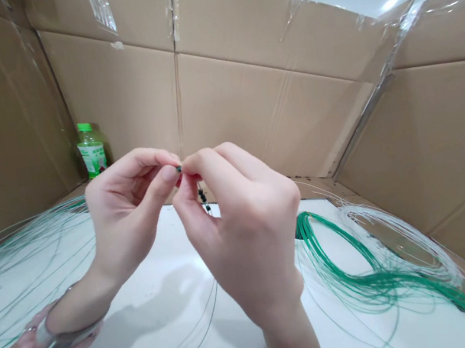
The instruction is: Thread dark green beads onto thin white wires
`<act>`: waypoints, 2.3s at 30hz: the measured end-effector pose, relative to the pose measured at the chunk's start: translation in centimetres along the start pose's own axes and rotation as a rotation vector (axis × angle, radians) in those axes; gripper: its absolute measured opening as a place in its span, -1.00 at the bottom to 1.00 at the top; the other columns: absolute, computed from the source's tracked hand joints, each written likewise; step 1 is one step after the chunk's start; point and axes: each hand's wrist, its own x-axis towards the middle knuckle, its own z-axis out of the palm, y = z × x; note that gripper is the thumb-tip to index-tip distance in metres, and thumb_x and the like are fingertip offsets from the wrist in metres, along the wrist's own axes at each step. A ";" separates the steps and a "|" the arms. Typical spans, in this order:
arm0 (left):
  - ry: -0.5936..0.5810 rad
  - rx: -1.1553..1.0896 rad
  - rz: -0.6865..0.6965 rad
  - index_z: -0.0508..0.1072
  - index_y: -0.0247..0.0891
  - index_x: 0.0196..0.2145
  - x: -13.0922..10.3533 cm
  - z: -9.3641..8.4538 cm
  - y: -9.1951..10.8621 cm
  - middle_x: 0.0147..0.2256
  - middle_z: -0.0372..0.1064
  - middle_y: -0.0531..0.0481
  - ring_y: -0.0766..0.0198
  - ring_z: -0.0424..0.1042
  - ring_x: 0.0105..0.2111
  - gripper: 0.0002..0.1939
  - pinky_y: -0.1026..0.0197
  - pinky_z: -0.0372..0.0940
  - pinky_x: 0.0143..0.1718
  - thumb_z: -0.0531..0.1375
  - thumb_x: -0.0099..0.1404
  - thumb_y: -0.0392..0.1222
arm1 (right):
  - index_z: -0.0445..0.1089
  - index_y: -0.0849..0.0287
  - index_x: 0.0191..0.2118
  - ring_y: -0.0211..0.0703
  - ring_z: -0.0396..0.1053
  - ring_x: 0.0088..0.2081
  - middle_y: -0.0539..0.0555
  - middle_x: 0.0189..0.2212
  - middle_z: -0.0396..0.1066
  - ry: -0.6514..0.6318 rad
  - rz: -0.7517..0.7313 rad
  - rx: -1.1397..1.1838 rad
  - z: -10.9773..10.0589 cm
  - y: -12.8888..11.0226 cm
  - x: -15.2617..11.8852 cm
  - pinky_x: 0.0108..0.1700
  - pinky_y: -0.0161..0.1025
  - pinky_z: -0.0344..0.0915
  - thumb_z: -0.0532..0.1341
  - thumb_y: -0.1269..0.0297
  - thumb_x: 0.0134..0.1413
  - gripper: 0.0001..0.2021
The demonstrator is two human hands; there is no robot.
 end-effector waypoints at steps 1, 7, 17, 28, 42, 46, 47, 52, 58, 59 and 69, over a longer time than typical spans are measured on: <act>-0.007 0.023 0.017 0.43 -0.30 -0.37 0.0 -0.1 -0.1 -0.42 0.39 0.08 0.47 0.41 -0.44 -0.97 0.45 0.32 -0.45 0.19 0.23 -0.30 | 0.42 0.19 -0.43 -0.33 0.33 -0.51 -0.06 -0.55 0.37 -0.012 0.001 -0.006 -0.1 0.0 0.0 -0.49 -0.35 0.29 0.23 0.50 -0.02 -0.92; -0.076 0.260 0.144 0.41 -0.30 -0.36 0.4 -0.7 -0.2 -0.40 0.38 0.08 0.45 0.38 -0.40 -0.98 0.39 0.34 -0.33 0.18 0.24 -0.32 | 0.38 0.18 -0.44 -0.34 0.31 -0.48 -0.04 -0.51 0.35 -0.116 0.007 -0.055 -0.6 0.2 -0.1 -0.43 -0.35 0.25 0.20 0.49 0.06 -0.89; -0.145 0.340 0.133 0.40 -0.30 -0.36 0.6 -1.2 0.1 -0.41 0.38 0.07 0.42 0.40 -0.41 -0.97 0.36 0.34 -0.34 0.17 0.25 -0.30 | 0.39 0.24 -0.44 -0.34 0.30 -0.46 -0.01 -0.52 0.32 -0.146 -0.019 -0.014 -0.3 0.8 0.1 -0.41 -0.35 0.24 0.18 0.46 0.07 -0.91; -0.120 0.266 0.078 0.41 -0.30 -0.38 0.5 -0.9 0.3 -0.43 0.39 0.08 0.44 0.41 -0.41 -0.96 0.41 0.36 -0.35 0.18 0.24 -0.31 | 0.40 0.22 -0.43 -0.32 0.32 -0.44 -0.02 -0.50 0.37 -0.117 -0.057 -0.001 -0.2 0.8 0.2 -0.40 -0.34 0.31 0.20 0.52 0.04 -0.89; -0.062 0.322 0.140 0.45 -0.29 -0.42 1.2 -1.5 0.2 -0.46 0.44 0.10 0.43 0.43 -0.44 -0.95 0.41 0.35 -0.41 0.23 0.20 -0.29 | 0.42 0.09 -0.26 -0.31 0.45 -0.31 -0.07 -0.41 0.42 -0.074 0.173 0.512 1.4 2.0 0.2 -0.34 -0.39 0.47 0.22 0.50 0.02 -0.82; -0.096 0.441 0.234 0.43 -0.29 -0.43 1.3 -1.8 0.0 -0.47 0.40 0.08 0.41 0.40 -0.45 -0.93 0.35 0.34 -0.40 0.20 0.22 -0.29 | 0.39 0.11 -0.26 -0.32 0.43 -0.34 -0.06 -0.44 0.39 -0.104 0.175 0.481 1.6 2.0 0.2 -0.35 -0.40 0.46 0.19 0.49 0.03 -0.83; -0.099 0.485 0.267 0.42 -0.29 -0.42 1.3 -1.9 0.0 -0.46 0.39 0.08 0.40 0.39 -0.45 -0.93 0.34 0.34 -0.39 0.18 0.23 -0.30 | 0.38 0.09 -0.25 -0.31 0.43 -0.35 -0.05 -0.43 0.39 -0.117 0.170 0.465 1.6 2.1 0.2 -0.35 -0.39 0.46 0.18 0.49 0.03 -0.82; -0.106 0.644 0.351 0.36 -0.27 -0.40 1.5 -2.2 -0.2 -0.44 0.37 0.07 0.39 0.35 -0.43 -0.92 0.33 0.30 -0.39 0.12 0.26 -0.31 | 0.37 0.09 -0.26 -0.28 0.40 -0.37 -0.03 -0.42 0.39 -0.257 0.203 0.384 1.3 2.7 0.4 -0.39 -0.36 0.45 0.20 0.47 -0.03 -0.81; -0.174 0.664 0.336 0.35 -0.27 -0.41 1.7 -2.2 -0.4 -0.44 0.36 0.07 0.40 0.36 -0.44 -0.90 0.32 0.27 -0.37 0.10 0.28 -0.30 | 0.44 0.15 -0.37 -0.28 0.42 -0.36 -0.03 -0.44 0.46 -0.396 0.251 0.499 1.1 3.9 0.9 -0.47 -0.42 0.43 0.28 0.42 -0.08 -0.92; -0.176 0.662 0.338 0.35 -0.26 -0.40 1.8 -2.2 -0.4 -0.43 0.35 0.08 0.40 0.35 -0.43 -0.91 0.32 0.27 -0.36 0.11 0.28 -0.30 | 0.45 0.16 -0.41 -0.28 0.42 -0.38 -0.02 -0.45 0.46 -0.392 0.253 0.515 1.1 4.1 0.9 -0.49 -0.43 0.42 0.27 0.42 -0.07 -0.95; -0.168 0.675 0.366 0.36 -0.27 -0.41 1.6 -2.0 -0.7 -0.44 0.34 0.05 0.41 0.32 -0.44 -0.93 0.30 0.26 -0.41 0.14 0.25 -0.32 | 0.42 0.16 -0.48 -0.35 0.37 -0.47 -0.05 -0.54 0.43 -0.510 0.220 0.468 1.0 4.8 1.0 -0.56 -0.46 0.31 0.23 0.43 0.01 -0.90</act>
